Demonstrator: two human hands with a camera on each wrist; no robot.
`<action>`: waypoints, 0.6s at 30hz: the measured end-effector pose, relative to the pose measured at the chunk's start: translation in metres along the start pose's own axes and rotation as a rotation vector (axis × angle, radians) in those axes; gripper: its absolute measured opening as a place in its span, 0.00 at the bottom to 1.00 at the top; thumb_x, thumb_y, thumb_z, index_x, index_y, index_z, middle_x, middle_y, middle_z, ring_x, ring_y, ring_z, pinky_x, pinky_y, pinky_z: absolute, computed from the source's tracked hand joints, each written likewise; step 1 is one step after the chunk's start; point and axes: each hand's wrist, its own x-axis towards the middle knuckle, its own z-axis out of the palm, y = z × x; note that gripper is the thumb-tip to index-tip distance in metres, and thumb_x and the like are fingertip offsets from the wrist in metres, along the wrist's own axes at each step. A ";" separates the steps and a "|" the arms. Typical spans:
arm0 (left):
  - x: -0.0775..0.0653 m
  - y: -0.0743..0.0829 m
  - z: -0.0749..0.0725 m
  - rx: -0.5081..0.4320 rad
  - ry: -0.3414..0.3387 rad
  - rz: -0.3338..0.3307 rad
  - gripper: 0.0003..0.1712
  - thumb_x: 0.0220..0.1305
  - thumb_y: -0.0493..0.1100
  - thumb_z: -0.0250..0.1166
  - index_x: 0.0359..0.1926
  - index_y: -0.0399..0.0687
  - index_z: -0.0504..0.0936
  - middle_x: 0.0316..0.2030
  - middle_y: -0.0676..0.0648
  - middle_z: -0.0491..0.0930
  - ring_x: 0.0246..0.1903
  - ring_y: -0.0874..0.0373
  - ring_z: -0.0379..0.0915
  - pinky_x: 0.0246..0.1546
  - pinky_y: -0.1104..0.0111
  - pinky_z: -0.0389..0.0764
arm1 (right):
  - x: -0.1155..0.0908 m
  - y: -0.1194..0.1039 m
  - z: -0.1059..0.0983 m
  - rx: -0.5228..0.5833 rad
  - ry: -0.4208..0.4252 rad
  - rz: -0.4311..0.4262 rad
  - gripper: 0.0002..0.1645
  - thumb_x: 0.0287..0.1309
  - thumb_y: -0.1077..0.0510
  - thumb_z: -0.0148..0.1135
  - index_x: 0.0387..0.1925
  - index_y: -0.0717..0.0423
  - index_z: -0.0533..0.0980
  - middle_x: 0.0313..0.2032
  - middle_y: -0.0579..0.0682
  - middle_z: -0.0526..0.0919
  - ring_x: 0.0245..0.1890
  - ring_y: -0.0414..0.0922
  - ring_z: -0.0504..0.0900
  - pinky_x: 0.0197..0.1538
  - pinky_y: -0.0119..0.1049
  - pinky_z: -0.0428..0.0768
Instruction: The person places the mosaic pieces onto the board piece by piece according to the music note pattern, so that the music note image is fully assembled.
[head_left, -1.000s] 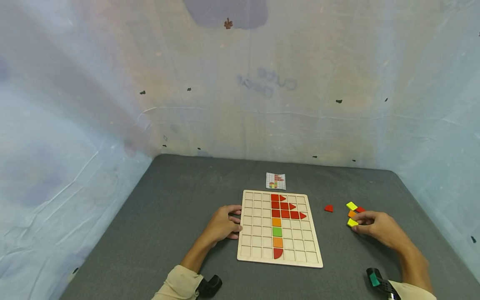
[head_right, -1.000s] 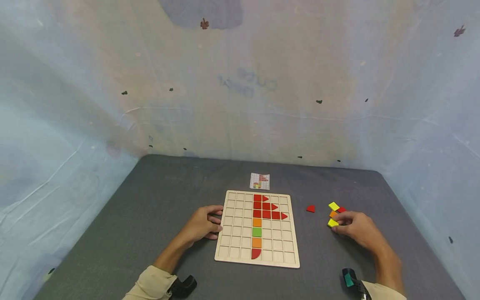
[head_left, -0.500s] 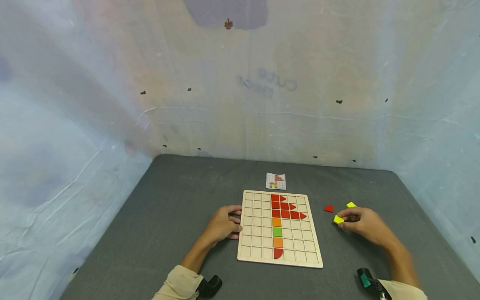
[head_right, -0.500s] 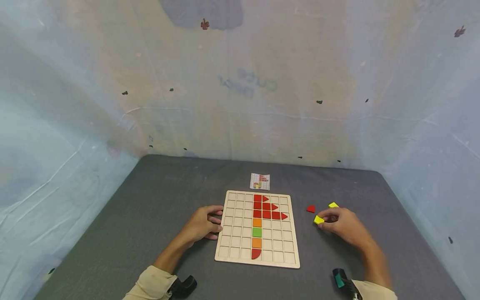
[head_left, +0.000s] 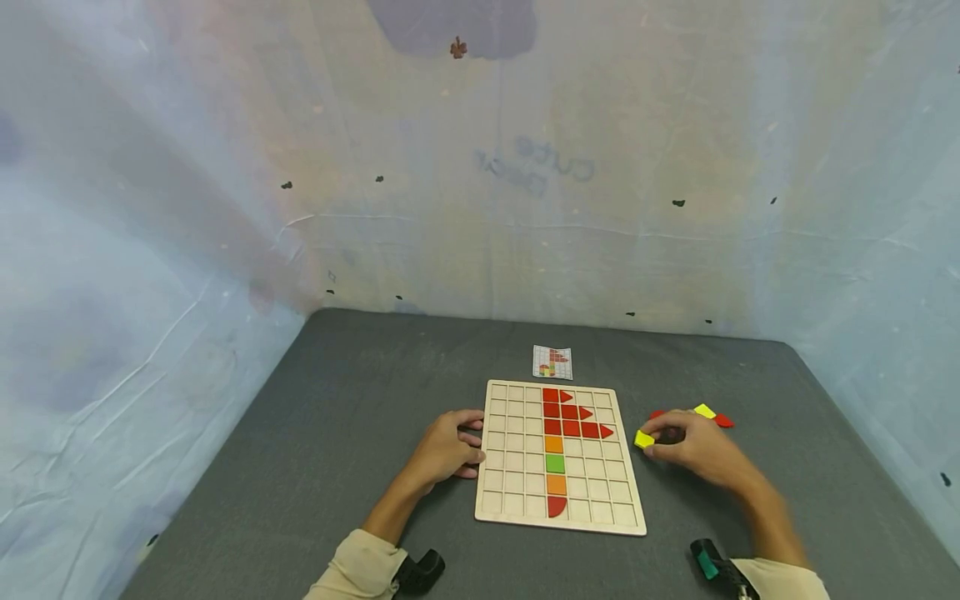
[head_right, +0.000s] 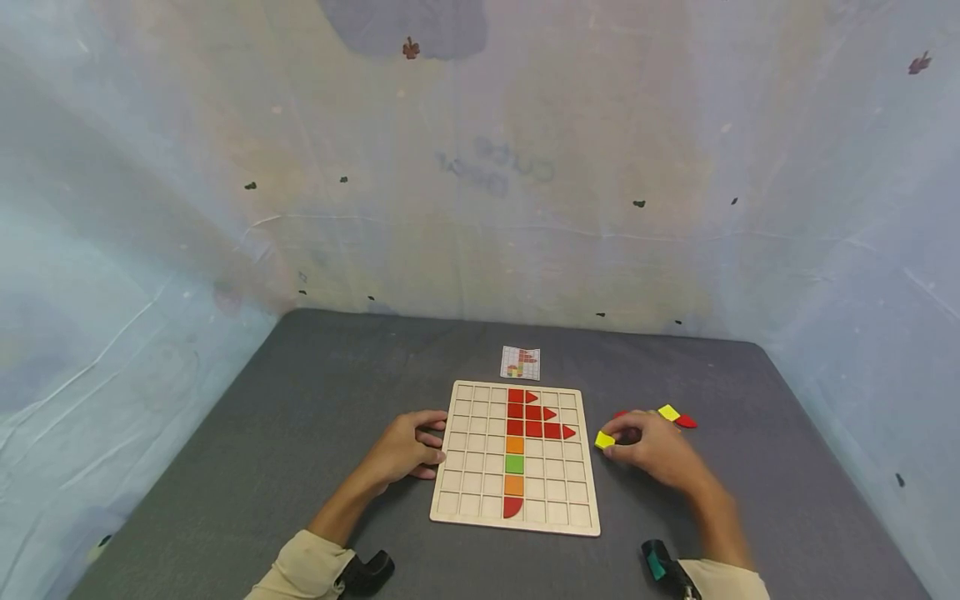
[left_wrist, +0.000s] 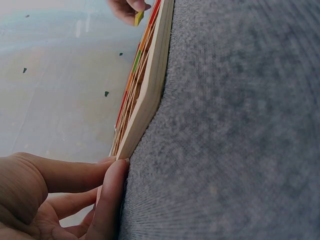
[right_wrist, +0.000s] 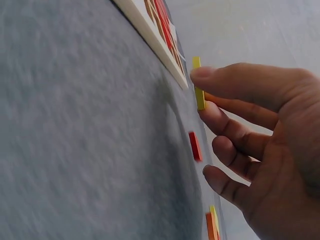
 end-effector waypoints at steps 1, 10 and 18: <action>0.000 0.000 0.000 0.000 0.000 0.001 0.37 0.58 0.24 0.71 0.70 0.34 0.76 0.58 0.37 0.78 0.43 0.53 0.82 0.29 0.62 0.92 | 0.001 -0.002 0.002 -0.012 0.002 -0.008 0.16 0.59 0.52 0.77 0.47 0.53 0.88 0.43 0.47 0.85 0.40 0.40 0.79 0.40 0.32 0.80; 0.001 -0.001 0.000 -0.007 -0.008 0.001 0.38 0.58 0.24 0.70 0.71 0.34 0.75 0.58 0.37 0.77 0.44 0.52 0.82 0.29 0.62 0.91 | 0.009 -0.019 0.018 -0.074 0.017 -0.034 0.16 0.57 0.48 0.79 0.46 0.47 0.89 0.43 0.43 0.85 0.44 0.44 0.74 0.42 0.34 0.75; 0.000 0.000 0.000 -0.008 -0.009 0.001 0.38 0.58 0.24 0.71 0.71 0.34 0.75 0.58 0.37 0.77 0.44 0.52 0.82 0.29 0.62 0.91 | 0.013 -0.031 0.030 -0.047 -0.015 -0.088 0.15 0.57 0.49 0.79 0.45 0.47 0.88 0.38 0.43 0.82 0.40 0.44 0.73 0.41 0.36 0.71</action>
